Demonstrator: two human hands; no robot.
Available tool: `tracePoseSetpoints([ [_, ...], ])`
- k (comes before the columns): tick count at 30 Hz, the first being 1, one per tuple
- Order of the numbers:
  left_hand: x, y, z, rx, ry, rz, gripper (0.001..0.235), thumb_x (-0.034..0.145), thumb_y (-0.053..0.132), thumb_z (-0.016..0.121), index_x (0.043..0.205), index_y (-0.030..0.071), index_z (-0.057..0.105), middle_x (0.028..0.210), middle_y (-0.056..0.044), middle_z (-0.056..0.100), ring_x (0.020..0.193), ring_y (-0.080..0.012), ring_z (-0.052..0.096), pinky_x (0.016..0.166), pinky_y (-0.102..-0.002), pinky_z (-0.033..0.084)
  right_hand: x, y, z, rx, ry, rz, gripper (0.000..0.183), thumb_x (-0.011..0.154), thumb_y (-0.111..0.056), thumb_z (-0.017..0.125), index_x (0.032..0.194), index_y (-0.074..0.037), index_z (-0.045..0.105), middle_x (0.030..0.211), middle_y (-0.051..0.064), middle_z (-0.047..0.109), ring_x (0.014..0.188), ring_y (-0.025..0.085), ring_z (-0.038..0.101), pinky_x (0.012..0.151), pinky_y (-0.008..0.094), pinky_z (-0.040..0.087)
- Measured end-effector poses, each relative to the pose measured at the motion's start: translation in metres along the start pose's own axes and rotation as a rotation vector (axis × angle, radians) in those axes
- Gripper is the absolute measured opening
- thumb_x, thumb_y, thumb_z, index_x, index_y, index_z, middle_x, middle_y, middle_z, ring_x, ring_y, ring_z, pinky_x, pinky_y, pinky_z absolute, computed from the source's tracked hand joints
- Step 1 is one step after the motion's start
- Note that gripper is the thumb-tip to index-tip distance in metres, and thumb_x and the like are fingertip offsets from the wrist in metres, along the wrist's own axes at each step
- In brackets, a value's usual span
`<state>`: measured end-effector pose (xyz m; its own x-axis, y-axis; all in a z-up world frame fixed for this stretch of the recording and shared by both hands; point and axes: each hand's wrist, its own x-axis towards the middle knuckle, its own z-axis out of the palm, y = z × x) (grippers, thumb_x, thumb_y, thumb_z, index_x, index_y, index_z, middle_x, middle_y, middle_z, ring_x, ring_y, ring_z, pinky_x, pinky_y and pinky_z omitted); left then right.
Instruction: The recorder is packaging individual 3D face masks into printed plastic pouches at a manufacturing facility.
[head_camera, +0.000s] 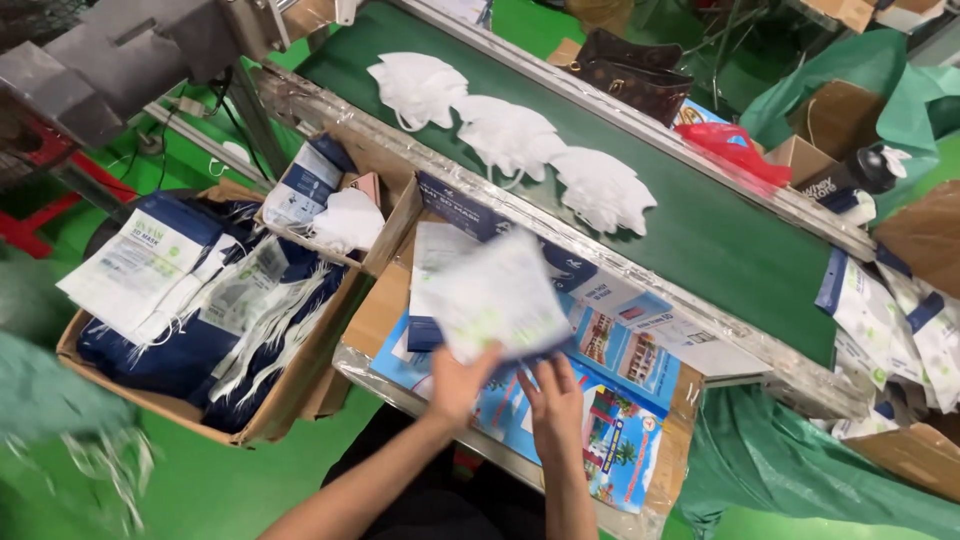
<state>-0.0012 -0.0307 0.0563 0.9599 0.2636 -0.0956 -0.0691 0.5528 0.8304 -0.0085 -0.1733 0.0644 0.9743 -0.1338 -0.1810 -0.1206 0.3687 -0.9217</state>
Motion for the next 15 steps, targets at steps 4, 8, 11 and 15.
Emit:
tracePoseSetpoints([
  [4, -0.016, 0.037, 0.013, 0.416, -0.067, 0.227, 0.061, 0.075, 0.006, 0.08, 0.13, -0.005, 0.057, 0.124, -0.014, 0.065, 0.113, -0.0199, 0.06, 0.097, -0.036, 0.048, 0.016, -0.008, -0.037, -0.052, 0.221, -0.134, 0.019, 0.098, -0.007, 0.066, 0.115, -0.001, 0.072, 0.116, 0.014, 0.073, 0.099, 0.02, 0.071, 0.085, 0.032, 0.057],
  [8, -0.01, 0.112, 0.034, 0.889, -0.343, 0.868, 0.05, 0.071, 0.007, 0.083, 0.118, -0.001, 0.067, 0.118, -0.018, 0.071, 0.114, -0.0353, 0.064, 0.101, -0.044, 0.044, -0.006, -0.059, -0.018, -0.889, -0.111, -0.686, 0.02, 0.088, -0.001, 0.068, 0.106, -0.002, 0.075, 0.106, 0.006, 0.07, 0.093, 0.015, 0.07, 0.077, 0.027, 0.058],
  [11, -0.007, 0.086, 0.025, 0.842, -0.391, 0.769, 0.02, 0.084, 0.007, 0.081, 0.103, 0.006, 0.076, 0.098, -0.008, 0.077, 0.093, -0.0256, 0.072, 0.088, -0.036, 0.052, -0.03, -0.092, 0.024, -0.912, -0.226, -0.71, 0.018, 0.089, 0.001, 0.069, 0.107, -0.001, 0.07, 0.095, 0.001, 0.067, 0.086, 0.009, 0.067, 0.075, 0.023, 0.053],
  [15, 0.002, 0.093, 0.026, 0.671, -0.159, 0.608, 0.015, 0.086, 0.006, 0.075, 0.099, -0.001, 0.073, 0.093, -0.012, 0.074, 0.082, -0.0228, 0.073, 0.074, -0.029, 0.056, 0.004, -0.048, -0.045, -0.58, 0.1, -0.31, 0.01, 0.09, 0.0, 0.068, 0.1, -0.002, 0.071, 0.079, -0.007, 0.066, 0.074, 0.004, 0.058, 0.066, 0.021, 0.047],
])
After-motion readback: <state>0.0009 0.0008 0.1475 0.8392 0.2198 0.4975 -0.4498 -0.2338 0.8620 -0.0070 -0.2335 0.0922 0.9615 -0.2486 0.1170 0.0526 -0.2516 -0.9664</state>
